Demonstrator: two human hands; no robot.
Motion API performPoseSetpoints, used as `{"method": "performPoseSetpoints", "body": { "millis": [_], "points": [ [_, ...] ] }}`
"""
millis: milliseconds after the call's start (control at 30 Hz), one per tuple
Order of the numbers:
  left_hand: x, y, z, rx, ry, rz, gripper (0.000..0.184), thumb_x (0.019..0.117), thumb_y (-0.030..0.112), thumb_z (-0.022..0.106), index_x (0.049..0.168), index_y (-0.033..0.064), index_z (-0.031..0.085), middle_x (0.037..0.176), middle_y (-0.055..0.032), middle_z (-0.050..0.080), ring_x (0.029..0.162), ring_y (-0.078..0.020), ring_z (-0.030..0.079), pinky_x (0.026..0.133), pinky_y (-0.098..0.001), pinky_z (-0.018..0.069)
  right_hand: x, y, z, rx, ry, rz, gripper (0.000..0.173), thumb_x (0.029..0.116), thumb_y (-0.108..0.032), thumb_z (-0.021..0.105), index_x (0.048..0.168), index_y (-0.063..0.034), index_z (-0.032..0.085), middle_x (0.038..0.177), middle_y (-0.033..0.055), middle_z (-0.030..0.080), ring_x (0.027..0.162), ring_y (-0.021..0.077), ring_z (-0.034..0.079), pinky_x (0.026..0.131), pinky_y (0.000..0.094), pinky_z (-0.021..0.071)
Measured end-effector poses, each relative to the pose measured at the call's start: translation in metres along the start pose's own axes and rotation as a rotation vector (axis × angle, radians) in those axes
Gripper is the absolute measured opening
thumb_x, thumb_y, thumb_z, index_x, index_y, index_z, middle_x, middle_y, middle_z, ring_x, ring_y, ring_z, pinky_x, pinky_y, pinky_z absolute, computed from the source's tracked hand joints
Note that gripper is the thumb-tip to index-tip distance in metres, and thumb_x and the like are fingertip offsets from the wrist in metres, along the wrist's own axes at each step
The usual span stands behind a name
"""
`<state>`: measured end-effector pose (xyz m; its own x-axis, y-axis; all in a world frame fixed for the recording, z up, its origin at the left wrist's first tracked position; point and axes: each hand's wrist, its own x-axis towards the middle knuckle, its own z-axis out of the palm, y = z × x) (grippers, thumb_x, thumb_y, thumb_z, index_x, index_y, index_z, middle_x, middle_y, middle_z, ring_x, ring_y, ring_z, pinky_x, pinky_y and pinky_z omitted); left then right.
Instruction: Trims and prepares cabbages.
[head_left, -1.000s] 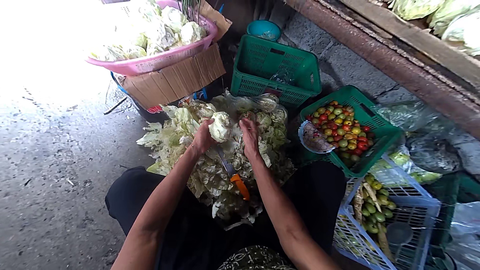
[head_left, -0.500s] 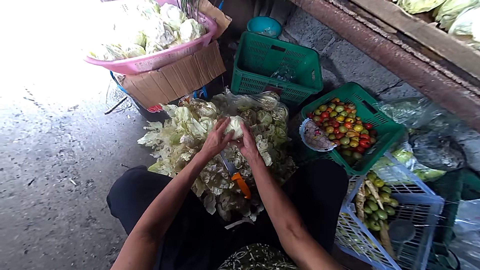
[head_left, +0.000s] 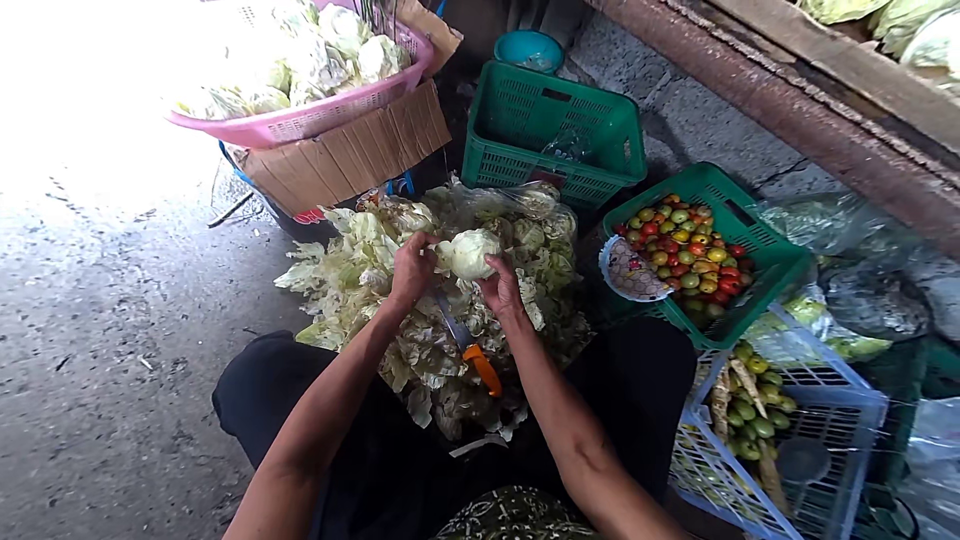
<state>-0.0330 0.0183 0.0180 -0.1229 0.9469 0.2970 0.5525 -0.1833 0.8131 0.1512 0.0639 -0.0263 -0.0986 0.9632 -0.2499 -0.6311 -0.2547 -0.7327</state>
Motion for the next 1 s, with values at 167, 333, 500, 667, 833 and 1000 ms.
{"method": "performPoseSetpoints", "body": {
  "millis": [167, 333, 500, 667, 833, 1000],
  "points": [
    [0.016, 0.003, -0.005, -0.034, 0.035, -0.321, 0.016, 0.0952, 0.0, 0.063, 0.11, -0.007, 0.066, 0.102, -0.0222, 0.07, 0.092, -0.0313, 0.068, 0.087, -0.05, 0.0531, -0.003, 0.006, -0.016, 0.051, -0.035, 0.087, 0.039, 0.0997, -0.024, 0.047, 0.136, -0.0102, 0.045, 0.126, 0.0139, 0.058, 0.112, 0.025, 0.06, 0.093, 0.044, 0.0534],
    [0.018, -0.02, -0.003, 0.07, -0.108, -0.419, 0.033, 0.098, 0.01, 0.062, 0.128, -0.0047, 0.062, 0.126, -0.0283, 0.063, 0.117, -0.0439, 0.062, 0.1, -0.062, 0.0469, -0.006, 0.008, -0.025, -0.417, -0.192, -0.074, 0.075, 0.0838, -0.013, 0.066, 0.152, -0.0056, 0.036, 0.138, 0.0184, 0.054, 0.116, 0.0239, 0.059, 0.095, 0.043, 0.053],
    [0.003, -0.006, -0.001, -0.218, -0.426, -0.269, 0.067, 0.096, 0.05, 0.067, 0.151, 0.0189, 0.045, 0.152, -0.0139, 0.05, 0.131, -0.0347, 0.054, 0.103, -0.0561, 0.0471, -0.019, -0.004, -0.002, -0.871, -0.297, -0.2, 0.082, 0.0743, -0.004, 0.083, 0.147, -0.0044, 0.046, 0.138, 0.0218, 0.055, 0.12, 0.0283, 0.06, 0.096, 0.0463, 0.0549],
    [0.004, -0.016, -0.01, -0.375, -0.501, -0.306, 0.045, 0.0917, 0.025, 0.077, 0.133, 0.0189, 0.059, 0.13, -0.0114, 0.064, 0.101, -0.0275, 0.066, 0.08, -0.0465, 0.0558, -0.016, -0.008, 0.001, -0.988, -0.378, -0.243, 0.086, 0.0692, 0.002, 0.086, 0.146, -0.0018, 0.047, 0.139, 0.0223, 0.056, 0.122, 0.0295, 0.06, 0.1, 0.0464, 0.0536],
    [0.011, 0.03, -0.02, -0.427, -0.478, -0.451, 0.041, 0.0922, -0.003, 0.068, 0.13, 0.0026, 0.054, 0.128, -0.0171, 0.057, 0.098, -0.0254, 0.061, 0.081, -0.043, 0.0535, -0.018, -0.017, 0.004, -1.03, -0.439, -0.259, 0.085, 0.0682, 0.005, 0.085, 0.144, -0.0006, 0.048, 0.14, 0.0228, 0.055, 0.124, 0.0292, 0.059, 0.102, 0.0453, 0.0521],
    [0.021, -0.003, -0.016, -0.424, -0.433, -0.393, 0.033, 0.086, -0.006, 0.074, 0.115, -0.0047, 0.058, 0.105, -0.0157, 0.063, 0.087, -0.0175, 0.064, 0.078, -0.0343, 0.0566, -0.016, -0.025, -0.001, -0.985, -0.458, -0.247, 0.084, 0.0679, 0.009, 0.082, 0.144, -0.0007, 0.048, 0.14, 0.0209, 0.055, 0.123, 0.0267, 0.059, 0.1, 0.0438, 0.0528]
  ]
}}
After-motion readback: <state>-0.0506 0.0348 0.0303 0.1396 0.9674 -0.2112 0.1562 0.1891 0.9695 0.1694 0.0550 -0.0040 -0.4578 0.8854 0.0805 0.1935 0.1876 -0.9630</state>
